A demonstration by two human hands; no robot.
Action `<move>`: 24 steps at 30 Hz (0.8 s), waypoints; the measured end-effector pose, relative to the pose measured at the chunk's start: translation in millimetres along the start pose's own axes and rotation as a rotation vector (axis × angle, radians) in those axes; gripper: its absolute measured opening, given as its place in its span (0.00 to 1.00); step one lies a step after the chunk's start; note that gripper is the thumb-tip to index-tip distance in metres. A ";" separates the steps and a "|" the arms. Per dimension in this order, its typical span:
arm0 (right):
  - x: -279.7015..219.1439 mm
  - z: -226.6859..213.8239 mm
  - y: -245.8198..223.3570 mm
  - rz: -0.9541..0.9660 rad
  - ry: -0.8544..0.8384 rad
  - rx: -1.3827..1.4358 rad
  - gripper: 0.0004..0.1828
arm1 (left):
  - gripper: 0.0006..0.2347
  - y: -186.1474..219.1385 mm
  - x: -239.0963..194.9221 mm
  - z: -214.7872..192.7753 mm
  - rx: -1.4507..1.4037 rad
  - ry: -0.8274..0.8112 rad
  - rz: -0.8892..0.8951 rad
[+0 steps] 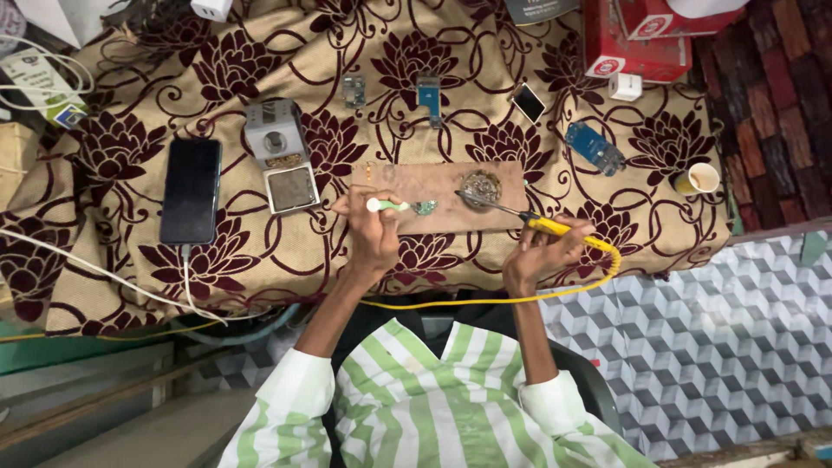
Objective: The person uses a soldering iron and solder to work on a small electronic component placed on a wooden board. They repeatedly apply heat and solder to the component while holding it steady with their other hand.
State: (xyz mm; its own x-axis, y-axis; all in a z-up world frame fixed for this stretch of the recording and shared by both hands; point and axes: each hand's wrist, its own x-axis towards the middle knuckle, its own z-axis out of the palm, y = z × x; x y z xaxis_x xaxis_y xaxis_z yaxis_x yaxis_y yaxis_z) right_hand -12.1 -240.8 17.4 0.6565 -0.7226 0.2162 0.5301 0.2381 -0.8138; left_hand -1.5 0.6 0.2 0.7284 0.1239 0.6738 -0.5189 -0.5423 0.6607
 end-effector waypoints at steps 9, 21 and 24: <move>-2.5 -2.0 5.0 0.048 0.026 0.022 0.29 | 0.12 13.8 10.4 -6.3 0.074 -0.159 0.112; -7.9 -4.2 -0.4 0.018 -0.037 0.031 0.27 | 0.10 -7.9 -3.1 9.1 0.093 -0.114 0.131; -6.7 -7.3 -1.1 0.017 -0.013 0.019 0.27 | 0.08 -13.2 -9.2 13.3 0.122 -0.132 0.187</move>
State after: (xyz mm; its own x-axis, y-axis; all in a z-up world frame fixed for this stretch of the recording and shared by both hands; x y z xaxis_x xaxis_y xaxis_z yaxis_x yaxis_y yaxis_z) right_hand -21.0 -241.0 12.9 0.6725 -0.7097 0.2099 0.5287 0.2623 -0.8073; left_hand 4.6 -4.4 -19.2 0.6814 -0.0931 0.7259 -0.5981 -0.6425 0.4790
